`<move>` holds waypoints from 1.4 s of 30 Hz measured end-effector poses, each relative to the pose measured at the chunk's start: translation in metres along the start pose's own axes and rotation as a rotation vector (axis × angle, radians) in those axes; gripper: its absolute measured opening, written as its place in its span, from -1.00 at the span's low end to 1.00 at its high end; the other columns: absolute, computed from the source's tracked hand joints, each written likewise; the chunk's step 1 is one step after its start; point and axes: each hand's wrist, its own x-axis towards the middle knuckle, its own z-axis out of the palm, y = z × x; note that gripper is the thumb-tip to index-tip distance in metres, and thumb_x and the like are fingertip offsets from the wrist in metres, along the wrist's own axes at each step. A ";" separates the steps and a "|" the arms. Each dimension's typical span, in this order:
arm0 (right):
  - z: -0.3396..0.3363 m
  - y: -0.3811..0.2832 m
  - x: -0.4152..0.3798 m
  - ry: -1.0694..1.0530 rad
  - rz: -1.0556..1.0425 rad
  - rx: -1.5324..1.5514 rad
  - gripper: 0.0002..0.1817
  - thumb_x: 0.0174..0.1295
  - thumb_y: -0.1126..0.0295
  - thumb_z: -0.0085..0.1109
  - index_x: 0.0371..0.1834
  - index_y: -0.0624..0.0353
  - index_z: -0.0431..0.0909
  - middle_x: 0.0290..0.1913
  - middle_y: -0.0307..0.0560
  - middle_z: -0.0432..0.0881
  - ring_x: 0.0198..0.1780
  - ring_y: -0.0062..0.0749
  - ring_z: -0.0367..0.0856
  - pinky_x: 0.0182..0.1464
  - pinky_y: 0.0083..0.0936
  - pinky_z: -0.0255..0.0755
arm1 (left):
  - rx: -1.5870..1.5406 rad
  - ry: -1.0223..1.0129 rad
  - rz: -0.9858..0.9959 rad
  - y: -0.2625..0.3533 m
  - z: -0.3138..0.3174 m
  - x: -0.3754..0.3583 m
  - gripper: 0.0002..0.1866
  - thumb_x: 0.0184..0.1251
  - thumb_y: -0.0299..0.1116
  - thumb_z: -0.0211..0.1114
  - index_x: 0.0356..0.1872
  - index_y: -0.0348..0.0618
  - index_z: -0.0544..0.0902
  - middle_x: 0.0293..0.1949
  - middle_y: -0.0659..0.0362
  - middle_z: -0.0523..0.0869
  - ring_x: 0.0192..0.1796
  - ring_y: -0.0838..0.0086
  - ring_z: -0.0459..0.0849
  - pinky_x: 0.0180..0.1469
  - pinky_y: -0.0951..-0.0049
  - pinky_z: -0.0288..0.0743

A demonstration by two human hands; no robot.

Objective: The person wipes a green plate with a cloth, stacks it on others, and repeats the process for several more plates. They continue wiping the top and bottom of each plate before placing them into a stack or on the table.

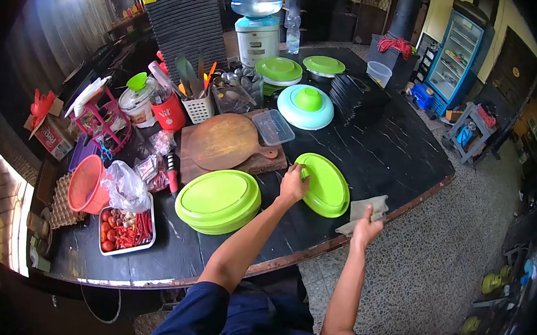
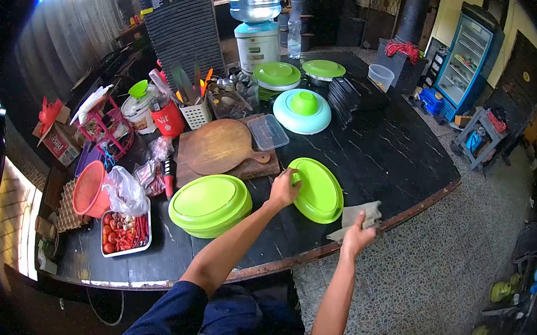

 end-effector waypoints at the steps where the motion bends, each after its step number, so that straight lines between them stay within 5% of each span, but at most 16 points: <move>1: -0.004 -0.005 0.000 0.029 0.025 0.110 -0.63 0.47 0.34 0.27 0.17 0.42 0.60 0.08 0.10 0.75 0.04 -0.19 0.75 0.09 -0.26 0.58 | 0.026 -0.011 0.030 -0.003 0.000 0.000 -0.44 0.29 -0.34 0.42 0.30 -0.18 0.51 0.28 -0.18 0.58 0.20 -0.15 0.66 0.21 -0.03 0.59; 5: -0.025 -0.034 -0.008 -0.041 0.248 0.240 -0.47 0.43 0.29 0.34 0.32 0.40 0.45 0.26 0.06 0.63 0.20 -0.26 0.63 0.25 -0.32 0.49 | -0.030 -0.011 -0.034 0.010 -0.010 -0.009 -0.44 0.31 -0.33 0.40 0.32 -0.17 0.50 0.34 -0.21 0.54 0.24 -0.16 0.63 0.25 -0.01 0.57; 7: -0.028 -0.042 -0.016 -0.106 0.202 0.309 -0.35 0.37 0.22 0.40 0.39 0.38 0.38 0.33 0.08 0.56 0.28 -0.24 0.57 0.30 -0.30 0.46 | -0.083 0.028 0.012 0.019 -0.019 -0.022 -0.46 0.32 -0.33 0.38 0.32 -0.15 0.51 0.39 -0.22 0.50 0.28 -0.20 0.59 0.29 -0.02 0.54; 9: -0.024 -0.057 -0.033 -0.119 0.507 0.164 -0.23 0.30 0.16 0.46 0.43 0.37 0.33 0.35 0.08 0.52 0.31 -0.19 0.54 0.33 -0.26 0.44 | -0.086 0.056 0.013 0.026 -0.024 -0.041 -0.38 0.31 -0.31 0.38 0.39 -0.21 0.44 0.38 -0.27 0.49 0.30 -0.19 0.59 0.33 0.01 0.51; 11: -0.014 -0.040 -0.045 -0.309 0.642 0.306 -0.27 0.29 0.17 0.44 0.40 0.28 0.33 0.40 0.06 0.45 0.38 -0.21 0.42 0.34 -0.13 0.40 | -0.291 0.133 -0.358 0.031 -0.021 -0.057 -0.27 0.29 -0.30 0.38 0.45 -0.32 0.33 0.36 -0.31 0.50 0.31 -0.12 0.61 0.36 0.07 0.49; 12: -0.006 -0.027 -0.049 -0.355 0.695 0.304 -0.30 0.30 0.18 0.43 0.39 0.29 0.35 0.37 0.07 0.47 0.35 -0.19 0.46 0.30 -0.12 0.44 | -0.422 0.035 -0.534 0.035 -0.023 -0.059 -0.17 0.30 -0.28 0.38 0.51 -0.39 0.22 0.25 -0.25 0.60 0.31 0.11 0.61 0.31 0.27 0.47; 14: 0.008 -0.006 -0.060 -0.469 0.775 0.352 -0.37 0.32 0.20 0.40 0.35 0.29 0.40 0.30 0.07 0.54 0.26 -0.16 0.56 0.22 -0.12 0.52 | -0.612 -0.020 -0.545 0.029 -0.018 -0.060 -0.15 0.29 -0.27 0.38 0.52 -0.40 0.20 0.25 -0.22 0.60 0.28 0.16 0.61 0.29 0.29 0.47; 15: 0.016 0.004 -0.063 -0.537 0.801 0.406 -0.40 0.33 0.21 0.39 0.32 0.29 0.44 0.25 0.06 0.59 0.21 -0.15 0.62 0.17 -0.12 0.57 | -0.802 -0.078 -0.542 0.024 -0.013 -0.058 -0.14 0.29 -0.26 0.39 0.53 -0.40 0.19 0.25 -0.19 0.60 0.25 0.20 0.62 0.28 0.32 0.47; 23: 0.050 0.026 -0.040 -0.522 0.793 0.597 -0.58 0.45 0.27 0.24 0.26 0.27 0.51 0.14 0.07 0.69 0.09 -0.09 0.73 0.10 -0.10 0.63 | -0.709 -0.075 -0.504 0.019 0.027 -0.008 -0.15 0.27 -0.31 0.38 0.51 -0.48 0.22 0.11 -0.11 0.67 0.04 0.28 0.67 0.10 0.35 0.53; 25: 0.052 0.023 -0.026 -0.480 0.800 0.570 -0.61 0.48 0.32 0.19 0.26 0.31 0.50 0.18 0.09 0.68 0.14 -0.10 0.72 0.16 -0.12 0.63 | -0.738 -0.110 -0.504 0.033 0.032 0.001 -0.16 0.27 -0.30 0.38 0.50 -0.49 0.22 0.14 -0.12 0.65 0.07 0.26 0.65 0.10 0.32 0.52; 27: 0.052 0.021 -0.011 -0.451 0.755 0.571 -0.61 0.49 0.32 0.17 0.26 0.32 0.50 0.19 0.10 0.67 0.15 -0.09 0.72 0.16 -0.12 0.63 | -0.791 -0.211 -0.550 0.047 0.038 0.008 -0.10 0.21 -0.23 0.40 0.50 -0.46 0.22 0.32 -0.25 0.57 0.34 0.04 0.59 0.35 0.22 0.45; 31: 0.047 0.021 0.003 -0.485 0.754 0.547 -0.62 0.48 0.31 0.19 0.25 0.28 0.51 0.16 0.08 0.68 0.12 -0.10 0.72 0.11 -0.13 0.64 | -0.854 -0.227 -0.539 0.062 0.043 0.015 -0.05 0.18 -0.21 0.40 0.55 -0.37 0.15 0.34 -0.26 0.55 0.36 0.05 0.57 0.36 0.21 0.45; 36: 0.030 0.023 -0.017 -0.510 0.770 0.454 -0.62 0.47 0.28 0.21 0.23 0.27 0.54 0.14 0.05 0.69 0.12 -0.15 0.72 0.11 -0.15 0.63 | -0.852 -0.169 -0.530 0.052 0.035 0.000 -0.14 0.25 -0.26 0.36 0.55 -0.28 0.21 0.34 -0.24 0.56 0.38 0.04 0.56 0.38 0.20 0.43; 42: 0.030 0.014 -0.057 -0.593 0.859 0.502 -0.60 0.41 0.29 0.29 0.25 0.20 0.54 0.12 -0.09 0.69 0.10 -0.25 0.71 0.10 -0.25 0.61 | -0.564 0.027 -0.074 0.060 -0.082 -0.072 -0.59 0.35 -0.48 0.28 0.22 -0.27 0.56 0.12 -0.04 0.71 -0.02 0.29 0.76 0.01 0.30 0.63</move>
